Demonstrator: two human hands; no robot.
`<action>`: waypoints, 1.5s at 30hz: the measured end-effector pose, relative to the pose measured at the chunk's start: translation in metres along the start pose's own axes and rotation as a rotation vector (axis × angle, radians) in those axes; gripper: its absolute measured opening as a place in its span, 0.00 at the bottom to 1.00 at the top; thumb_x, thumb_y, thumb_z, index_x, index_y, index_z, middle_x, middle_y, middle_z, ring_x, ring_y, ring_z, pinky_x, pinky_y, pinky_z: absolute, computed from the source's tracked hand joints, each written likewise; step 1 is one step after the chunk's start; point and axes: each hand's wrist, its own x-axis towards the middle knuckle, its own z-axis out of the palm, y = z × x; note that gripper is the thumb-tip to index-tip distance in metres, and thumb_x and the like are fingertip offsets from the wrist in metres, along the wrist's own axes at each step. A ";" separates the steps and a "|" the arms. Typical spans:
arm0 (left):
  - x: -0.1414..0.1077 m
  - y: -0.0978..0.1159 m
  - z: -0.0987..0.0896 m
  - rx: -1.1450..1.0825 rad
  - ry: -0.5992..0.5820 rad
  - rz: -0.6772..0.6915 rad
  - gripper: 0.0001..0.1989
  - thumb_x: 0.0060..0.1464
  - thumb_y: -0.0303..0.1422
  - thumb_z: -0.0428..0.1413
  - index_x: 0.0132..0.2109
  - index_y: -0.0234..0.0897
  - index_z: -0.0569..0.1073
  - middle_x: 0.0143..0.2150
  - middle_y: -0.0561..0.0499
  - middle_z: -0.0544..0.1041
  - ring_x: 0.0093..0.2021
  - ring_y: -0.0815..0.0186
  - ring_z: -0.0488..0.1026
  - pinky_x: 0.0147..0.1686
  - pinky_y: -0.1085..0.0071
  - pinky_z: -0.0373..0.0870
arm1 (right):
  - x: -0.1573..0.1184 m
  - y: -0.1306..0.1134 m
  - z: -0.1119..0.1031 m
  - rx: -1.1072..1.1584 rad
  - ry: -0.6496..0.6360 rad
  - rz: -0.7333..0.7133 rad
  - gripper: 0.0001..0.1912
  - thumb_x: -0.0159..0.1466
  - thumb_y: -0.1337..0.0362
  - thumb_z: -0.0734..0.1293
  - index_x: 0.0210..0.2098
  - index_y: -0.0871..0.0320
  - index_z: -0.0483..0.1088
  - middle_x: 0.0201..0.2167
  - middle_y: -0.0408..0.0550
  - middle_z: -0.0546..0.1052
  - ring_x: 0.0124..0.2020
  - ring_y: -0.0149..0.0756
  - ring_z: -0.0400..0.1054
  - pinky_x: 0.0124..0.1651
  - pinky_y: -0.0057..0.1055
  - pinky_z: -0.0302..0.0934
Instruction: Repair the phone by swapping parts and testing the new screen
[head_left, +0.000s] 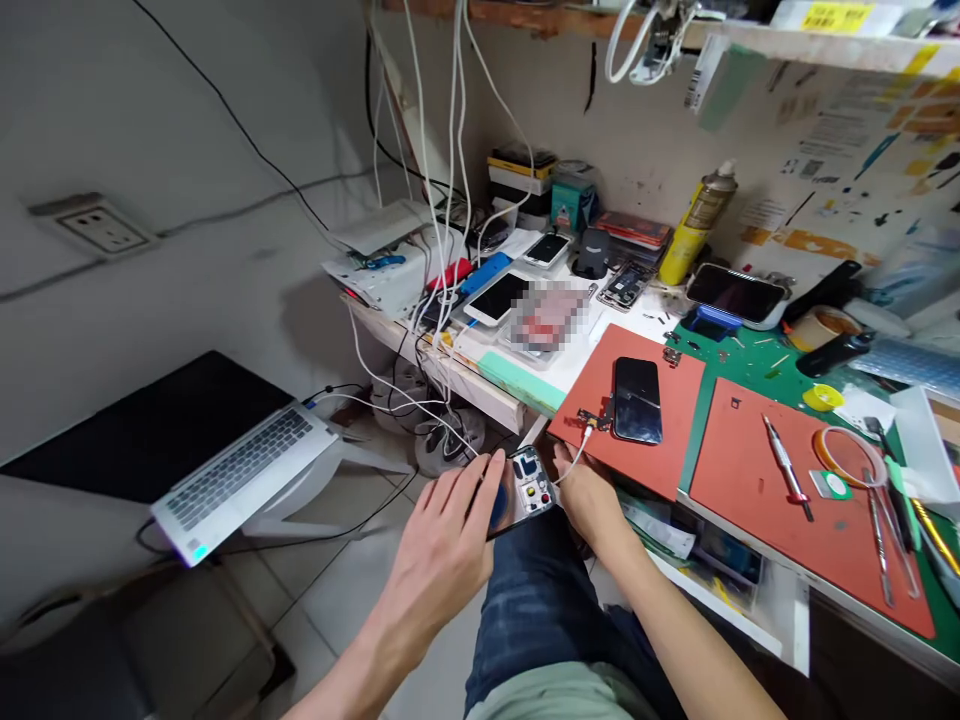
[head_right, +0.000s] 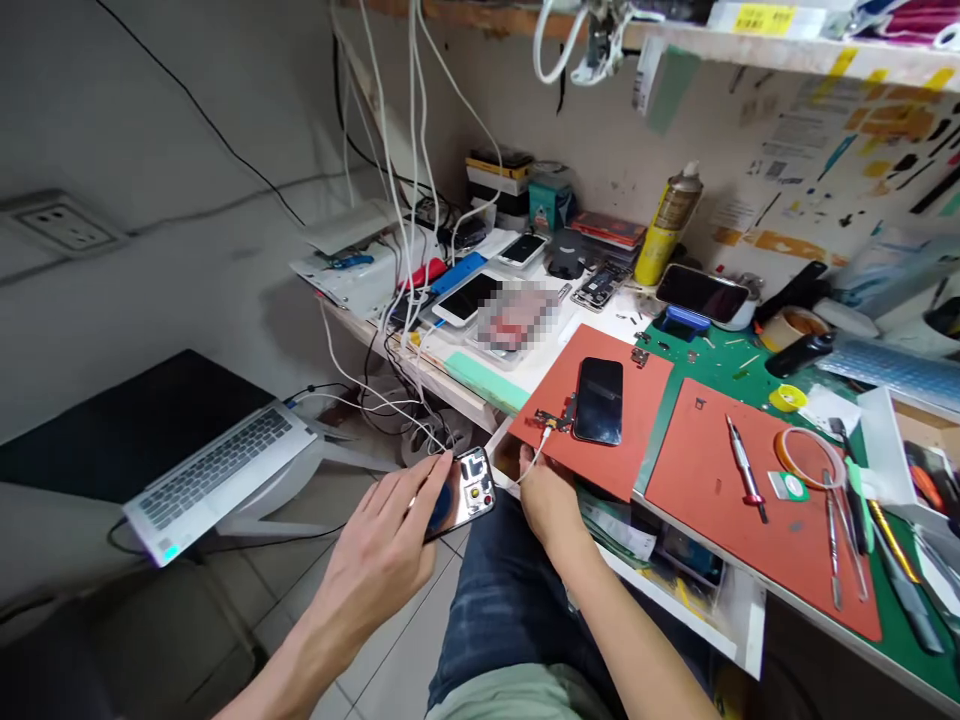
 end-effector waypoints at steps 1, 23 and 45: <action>0.000 0.001 0.000 0.015 0.002 0.004 0.48 0.51 0.13 0.51 0.78 0.31 0.52 0.63 0.33 0.75 0.57 0.44 0.74 0.56 0.49 0.73 | -0.012 -0.002 -0.003 0.026 0.045 0.006 0.22 0.74 0.74 0.58 0.64 0.63 0.70 0.60 0.66 0.77 0.59 0.50 0.74 0.60 0.47 0.70; 0.011 0.018 -0.002 -0.001 -0.029 0.082 0.46 0.57 0.15 0.53 0.80 0.28 0.47 0.66 0.31 0.74 0.57 0.45 0.73 0.56 0.49 0.70 | -0.160 0.075 0.043 0.214 0.328 0.473 0.27 0.77 0.50 0.55 0.49 0.61 0.80 0.40 0.63 0.84 0.40 0.55 0.81 0.45 0.45 0.71; 0.015 0.059 0.013 -0.336 -0.115 -0.082 0.45 0.62 0.42 0.64 0.78 0.40 0.51 0.63 0.36 0.73 0.59 0.45 0.73 0.57 0.50 0.74 | -0.098 -0.048 -0.009 1.859 -0.119 0.474 0.26 0.62 0.60 0.54 0.48 0.55 0.79 0.46 0.58 0.83 0.43 0.50 0.79 0.51 0.52 0.72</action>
